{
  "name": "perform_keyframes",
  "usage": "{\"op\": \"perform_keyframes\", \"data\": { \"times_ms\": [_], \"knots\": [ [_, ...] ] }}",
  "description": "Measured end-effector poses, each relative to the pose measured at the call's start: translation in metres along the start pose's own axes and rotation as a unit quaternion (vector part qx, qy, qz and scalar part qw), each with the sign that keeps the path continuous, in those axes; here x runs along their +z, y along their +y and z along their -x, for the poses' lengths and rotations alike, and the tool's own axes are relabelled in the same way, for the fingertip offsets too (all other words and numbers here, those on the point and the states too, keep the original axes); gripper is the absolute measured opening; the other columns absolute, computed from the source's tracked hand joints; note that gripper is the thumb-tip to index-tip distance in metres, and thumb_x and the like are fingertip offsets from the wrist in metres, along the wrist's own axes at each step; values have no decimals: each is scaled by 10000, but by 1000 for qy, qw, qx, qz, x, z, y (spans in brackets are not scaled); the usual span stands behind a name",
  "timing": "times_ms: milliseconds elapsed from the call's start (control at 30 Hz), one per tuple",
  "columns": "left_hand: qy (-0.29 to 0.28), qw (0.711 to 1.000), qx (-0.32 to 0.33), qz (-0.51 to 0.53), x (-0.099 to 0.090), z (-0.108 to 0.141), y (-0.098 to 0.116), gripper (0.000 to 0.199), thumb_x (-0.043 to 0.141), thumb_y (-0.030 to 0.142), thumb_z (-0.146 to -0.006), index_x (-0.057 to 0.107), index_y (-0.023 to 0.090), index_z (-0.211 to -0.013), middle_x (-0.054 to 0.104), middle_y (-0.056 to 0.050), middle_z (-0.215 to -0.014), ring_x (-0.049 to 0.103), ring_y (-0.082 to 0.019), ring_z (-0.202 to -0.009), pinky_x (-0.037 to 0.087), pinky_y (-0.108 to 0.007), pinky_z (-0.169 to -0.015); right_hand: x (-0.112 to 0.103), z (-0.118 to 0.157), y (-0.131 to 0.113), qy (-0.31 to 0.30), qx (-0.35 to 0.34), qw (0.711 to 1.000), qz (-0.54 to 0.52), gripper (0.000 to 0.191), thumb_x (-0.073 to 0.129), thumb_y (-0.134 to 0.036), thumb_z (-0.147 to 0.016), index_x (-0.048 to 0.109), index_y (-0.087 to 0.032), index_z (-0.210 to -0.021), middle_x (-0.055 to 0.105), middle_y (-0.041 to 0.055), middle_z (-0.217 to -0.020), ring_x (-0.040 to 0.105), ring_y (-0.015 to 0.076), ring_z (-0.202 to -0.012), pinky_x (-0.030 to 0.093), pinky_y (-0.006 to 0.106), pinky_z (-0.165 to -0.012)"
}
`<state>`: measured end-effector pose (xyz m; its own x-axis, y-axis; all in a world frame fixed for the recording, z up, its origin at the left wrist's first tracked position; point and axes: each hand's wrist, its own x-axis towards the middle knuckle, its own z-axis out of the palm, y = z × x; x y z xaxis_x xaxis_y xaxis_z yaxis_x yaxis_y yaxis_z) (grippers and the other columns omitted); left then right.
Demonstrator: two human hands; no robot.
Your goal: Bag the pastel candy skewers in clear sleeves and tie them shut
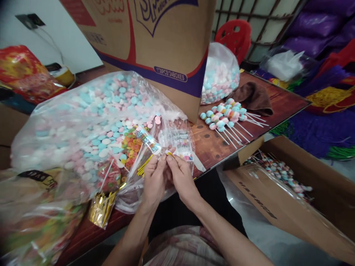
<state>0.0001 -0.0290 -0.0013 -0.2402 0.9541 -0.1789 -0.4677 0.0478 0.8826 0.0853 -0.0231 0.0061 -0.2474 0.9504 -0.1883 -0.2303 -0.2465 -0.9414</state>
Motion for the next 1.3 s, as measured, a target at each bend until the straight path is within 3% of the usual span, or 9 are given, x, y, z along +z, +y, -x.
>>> {"op": "perform_keyframes", "data": {
  "times_ms": [133, 267, 367, 467, 633, 700, 800, 1033, 1300],
  "knots": [
    [-19, 998, -26, 52, -23, 13, 25, 273, 764, 449, -787, 725, 208, -908, 704, -57, -870, 635, -150, -733, 539, -293, -720, 21, 7, -2, -84, 196, 950, -228, 350, 652, -441, -804, 425, -220, -657, 198, -141, -423, 89, 51, -386, 101, 217, -410],
    [6, 997, -37, 68, -62, 31, 49, 224, 842, 363, -706, 705, 216, -807, 604, -18, -694, 586, -146, -637, 489, -249, -536, 44, 22, 9, -212, 305, 891, -262, 297, 602, -430, -781, 464, -213, -631, 239, -134, -388, 122, 50, -356, 130, 213, -391],
    [15, 996, -20, 88, -80, 41, 58, 189, 818, 317, -740, 683, 194, -793, 476, 14, -606, 482, -108, -545, 389, -209, -435, 55, 23, 14, -259, 218, 933, -118, 284, 531, -419, -862, 554, -196, -688, 437, -73, -462, 293, 69, -372, 216, 211, -403],
    [55, 994, 2, 96, -86, 38, 61, 198, 810, 299, -757, 666, 167, -794, 433, 31, -599, 412, -79, -531, 410, -198, -485, 52, 9, 11, -277, 17, 948, 155, 298, 493, -291, -923, 558, -191, -650, 541, -29, -580, 449, 94, -494, 327, 222, -500],
    [144, 984, 15, 101, -90, 23, 55, 241, 855, 257, -692, 644, 144, -723, 497, 24, -631, 361, -39, -525, 384, -152, -498, 35, -30, 8, -146, -214, 802, 538, 236, 494, -78, -908, 673, -202, -817, 633, 53, -858, 552, 172, -757, 359, 266, -606],
    [150, 984, 3, 93, -93, 21, 50, 233, 864, 228, -663, 678, 135, -767, 553, 3, -692, 413, -40, -562, 387, -138, -509, 31, -42, 13, -173, -245, 741, 601, 236, 506, -74, -917, 691, -204, -849, 639, 78, -931, 564, 201, -836, 376, 282, -630],
    [160, 984, 0, 79, -93, 21, 46, 242, 859, 218, -657, 711, 141, -833, 609, -25, -793, 515, -64, -667, 433, -141, -565, 28, -53, 22, -227, -283, 703, 612, 247, 478, -86, -953, 690, -195, -885, 634, 92, -968, 562, 219, -890, 409, 305, -697],
    [137, 987, 43, 66, -88, 20, 44, 272, 849, 271, -675, 620, 177, -788, 583, 9, -707, 479, -63, -607, 394, -152, -538, 23, -58, 34, -207, -308, 719, 588, 258, 366, -49, -961, 591, -175, -961, 598, 91, -944, 527, 220, -836, 421, 321, -735],
    [144, 987, 53, 38, -82, 16, 36, 238, 769, 314, -767, 569, 187, -788, 576, 28, -695, 315, -32, -482, 259, -165, -456, 22, -67, 34, -119, -293, 830, 460, 156, 419, -194, -1000, 548, -211, -915, 604, 43, -890, 556, 177, -793, 404, 280, -718]
  ]
}}
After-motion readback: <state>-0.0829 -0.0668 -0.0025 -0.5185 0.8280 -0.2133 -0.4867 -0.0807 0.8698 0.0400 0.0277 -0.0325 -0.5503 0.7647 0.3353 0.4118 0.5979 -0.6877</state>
